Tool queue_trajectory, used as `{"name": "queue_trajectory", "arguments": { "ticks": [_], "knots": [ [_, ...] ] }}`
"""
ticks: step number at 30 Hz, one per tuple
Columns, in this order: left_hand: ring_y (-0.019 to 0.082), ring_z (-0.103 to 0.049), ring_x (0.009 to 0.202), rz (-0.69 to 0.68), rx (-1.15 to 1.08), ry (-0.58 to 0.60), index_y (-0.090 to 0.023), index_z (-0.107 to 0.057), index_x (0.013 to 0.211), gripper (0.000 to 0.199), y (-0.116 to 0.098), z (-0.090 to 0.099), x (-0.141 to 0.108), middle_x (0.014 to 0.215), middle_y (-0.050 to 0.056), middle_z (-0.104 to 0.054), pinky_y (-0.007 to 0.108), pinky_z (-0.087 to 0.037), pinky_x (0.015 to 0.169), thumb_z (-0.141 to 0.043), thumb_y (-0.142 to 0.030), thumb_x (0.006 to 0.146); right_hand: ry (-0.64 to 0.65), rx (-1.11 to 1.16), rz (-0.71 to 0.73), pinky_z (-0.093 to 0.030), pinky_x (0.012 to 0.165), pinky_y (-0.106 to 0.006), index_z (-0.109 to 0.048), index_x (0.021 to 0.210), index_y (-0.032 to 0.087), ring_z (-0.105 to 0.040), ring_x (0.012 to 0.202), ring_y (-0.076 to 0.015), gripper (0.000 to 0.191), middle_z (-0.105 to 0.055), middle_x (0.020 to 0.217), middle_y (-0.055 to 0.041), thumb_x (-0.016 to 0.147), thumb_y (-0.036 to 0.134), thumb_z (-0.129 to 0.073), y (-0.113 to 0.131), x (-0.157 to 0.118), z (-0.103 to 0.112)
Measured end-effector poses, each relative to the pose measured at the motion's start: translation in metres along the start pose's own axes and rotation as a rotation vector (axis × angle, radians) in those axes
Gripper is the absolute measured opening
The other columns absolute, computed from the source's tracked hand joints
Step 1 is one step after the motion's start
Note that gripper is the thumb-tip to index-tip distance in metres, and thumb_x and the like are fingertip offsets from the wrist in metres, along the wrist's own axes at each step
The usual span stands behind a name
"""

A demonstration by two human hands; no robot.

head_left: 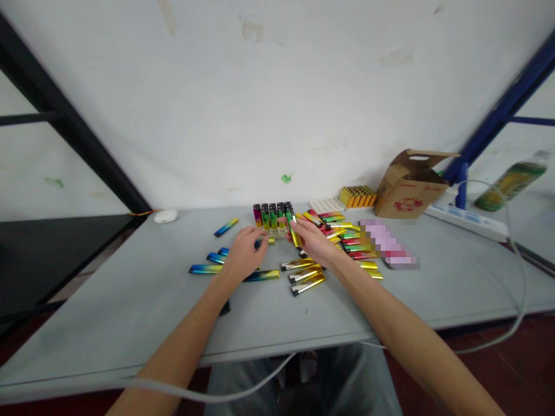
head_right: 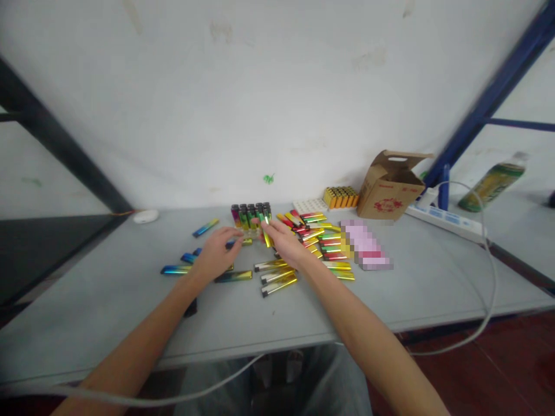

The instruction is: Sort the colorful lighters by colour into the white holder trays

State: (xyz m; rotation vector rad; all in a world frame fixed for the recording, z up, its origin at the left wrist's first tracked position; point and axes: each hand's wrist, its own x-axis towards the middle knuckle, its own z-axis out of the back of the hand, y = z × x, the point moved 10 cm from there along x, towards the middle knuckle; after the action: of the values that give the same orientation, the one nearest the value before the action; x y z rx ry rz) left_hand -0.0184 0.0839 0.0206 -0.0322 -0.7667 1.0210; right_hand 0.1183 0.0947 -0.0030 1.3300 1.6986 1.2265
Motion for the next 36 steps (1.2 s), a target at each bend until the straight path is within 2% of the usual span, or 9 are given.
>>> {"name": "queue_trajectory", "arguments": {
  "ticks": [3,5,7,12,17,19,24,29,36],
  "knots": [
    [0.024,-0.06,0.095,0.003,-0.001,0.01,-0.018,-0.065,0.091,0.018,0.0,0.0,0.0,0.097,0.009,-0.067,0.042,-0.048,0.093,-0.049,-0.026,0.09,-0.01,-0.072,0.027,-0.039,0.059,-0.021,-0.058,0.118,0.022,-0.052,0.064,-0.0105,0.043,-0.061,0.07,0.0038,0.078,0.036,-0.068,0.003,-0.002,-0.001],
    [0.024,-0.06,0.095,0.007,-0.003,0.017,-0.018,-0.065,0.091,0.019,0.0,-0.001,0.0,0.097,0.009,-0.068,0.043,-0.048,0.093,-0.049,-0.026,0.09,-0.03,-0.123,0.062,-0.037,0.055,-0.02,-0.053,0.124,0.024,-0.049,0.06,-0.0101,0.051,-0.061,0.068,0.0048,0.077,0.036,-0.069,0.007,-0.003,-0.001],
    [0.025,-0.06,0.096,0.012,-0.002,0.014,-0.017,-0.065,0.091,0.019,0.0,0.0,0.0,0.097,0.01,-0.068,0.043,-0.047,0.093,-0.049,-0.026,0.09,-0.054,-0.171,0.112,-0.038,0.054,-0.02,-0.056,0.12,0.025,-0.049,0.061,-0.0104,0.046,-0.062,0.07,0.0039,0.077,0.036,-0.069,0.013,-0.004,0.001],
    [0.025,-0.06,0.096,0.029,-0.001,0.015,-0.016,-0.066,0.091,0.02,0.004,-0.001,0.0,0.097,0.01,-0.068,0.043,-0.047,0.094,-0.049,-0.026,0.089,-0.172,-0.304,0.316,-0.047,0.071,-0.023,-0.066,0.101,0.021,-0.056,0.092,-0.0154,0.031,-0.064,0.095,-0.0031,0.073,0.033,-0.07,0.031,-0.004,0.012],
    [0.025,-0.061,0.095,0.032,0.006,0.007,-0.017,-0.066,0.091,0.021,0.011,0.0,0.002,0.096,0.01,-0.068,0.042,-0.048,0.092,-0.048,-0.028,0.089,-0.18,-0.404,0.393,-0.047,0.064,-0.023,-0.064,0.105,0.022,-0.056,0.092,-0.0166,0.032,-0.06,0.098,-0.0041,0.076,0.034,-0.068,0.031,-0.002,0.009],
    [0.025,-0.061,0.095,0.041,0.027,-0.005,-0.018,-0.066,0.09,0.021,0.017,0.001,0.003,0.095,0.01,-0.068,0.042,-0.048,0.092,-0.048,-0.028,0.089,-0.176,-0.441,0.443,-0.048,0.067,-0.024,-0.062,0.102,0.022,-0.057,0.09,-0.0162,0.028,-0.06,0.097,-0.0036,0.077,0.033,-0.067,0.033,-0.002,0.005],
    [0.027,-0.062,0.096,0.107,0.111,-0.02,-0.017,-0.068,0.089,0.023,0.039,0.001,0.003,0.094,0.012,-0.069,0.044,-0.048,0.094,-0.048,-0.029,0.087,-0.17,-0.69,0.616,-0.044,0.094,-0.036,-0.063,0.093,0.022,-0.058,0.093,-0.0189,0.015,-0.065,0.095,-0.0034,0.08,0.029,-0.066,0.048,0.001,-0.015],
    [0.029,-0.061,0.102,0.208,0.223,0.009,-0.013,-0.069,0.093,0.03,0.059,0.002,0.002,0.099,0.015,-0.07,0.043,-0.045,0.098,-0.045,-0.029,0.087,-0.158,-0.905,0.73,-0.045,0.091,-0.037,-0.065,0.089,0.02,-0.058,0.097,-0.0223,0.013,-0.067,0.09,-0.0049,0.077,0.021,-0.07,0.052,0.019,-0.039],
    [0.029,-0.063,0.101,0.279,0.264,0.032,-0.013,-0.07,0.095,0.031,0.065,0.006,0.002,0.101,0.015,-0.071,0.042,-0.046,0.098,-0.044,-0.028,0.086,-0.164,-1.111,0.726,-0.042,0.097,-0.038,-0.067,0.092,0.02,-0.056,0.107,-0.024,0.013,-0.07,0.093,-0.0055,0.08,0.018,-0.067,0.037,0.043,-0.054]
  ]
}}
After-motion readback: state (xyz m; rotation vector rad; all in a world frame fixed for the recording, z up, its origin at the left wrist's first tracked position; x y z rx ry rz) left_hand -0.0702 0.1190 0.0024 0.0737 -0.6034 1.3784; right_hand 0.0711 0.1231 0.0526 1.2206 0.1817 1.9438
